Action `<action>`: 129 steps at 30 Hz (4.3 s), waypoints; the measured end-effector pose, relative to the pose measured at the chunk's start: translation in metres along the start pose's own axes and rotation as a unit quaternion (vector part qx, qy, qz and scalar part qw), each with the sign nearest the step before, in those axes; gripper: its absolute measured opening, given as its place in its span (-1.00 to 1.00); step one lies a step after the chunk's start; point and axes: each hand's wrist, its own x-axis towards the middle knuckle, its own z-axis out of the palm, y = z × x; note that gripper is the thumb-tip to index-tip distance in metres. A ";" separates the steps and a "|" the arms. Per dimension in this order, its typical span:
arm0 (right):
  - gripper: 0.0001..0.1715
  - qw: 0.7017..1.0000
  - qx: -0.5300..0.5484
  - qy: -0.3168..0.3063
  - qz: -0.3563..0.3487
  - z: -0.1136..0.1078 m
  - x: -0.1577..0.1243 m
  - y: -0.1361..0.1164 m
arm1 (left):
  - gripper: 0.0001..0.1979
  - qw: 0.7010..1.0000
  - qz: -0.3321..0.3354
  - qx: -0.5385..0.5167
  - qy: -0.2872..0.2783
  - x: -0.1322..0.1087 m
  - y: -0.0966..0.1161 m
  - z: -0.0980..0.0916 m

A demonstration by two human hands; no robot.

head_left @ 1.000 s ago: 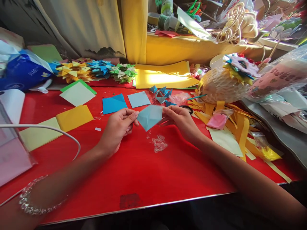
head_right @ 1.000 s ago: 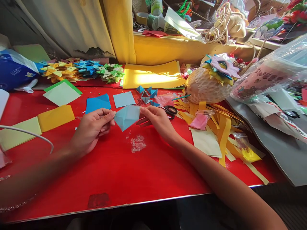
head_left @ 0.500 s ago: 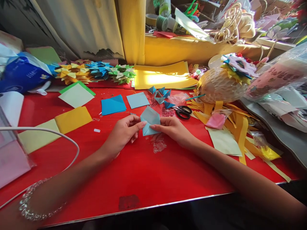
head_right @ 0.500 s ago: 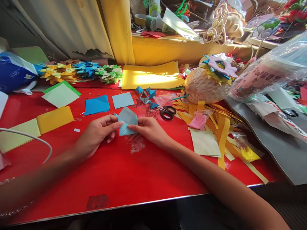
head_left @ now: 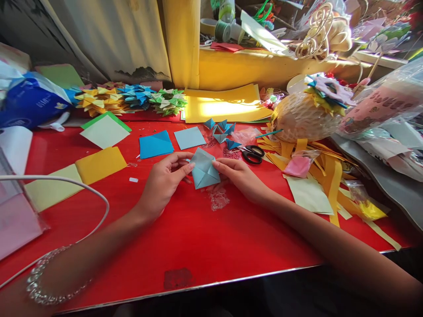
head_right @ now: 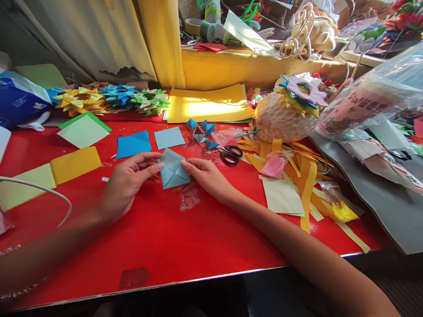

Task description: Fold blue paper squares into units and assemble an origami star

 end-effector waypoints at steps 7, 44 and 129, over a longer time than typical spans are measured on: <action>-0.77 0.996 -0.037 0.053 -0.062 0.000 0.001 0.006 | -0.67 1.000 -0.001 0.002 -0.015 0.000 -0.001 0.001; -0.85 0.987 -0.048 0.071 -0.136 0.000 0.000 0.010 | -0.78 0.998 -0.038 -0.006 -0.058 0.001 0.003 -0.001; -0.81 0.995 0.076 -0.014 -0.062 -0.002 0.002 0.005 | -0.76 0.996 0.000 0.015 -0.089 0.001 0.000 -0.001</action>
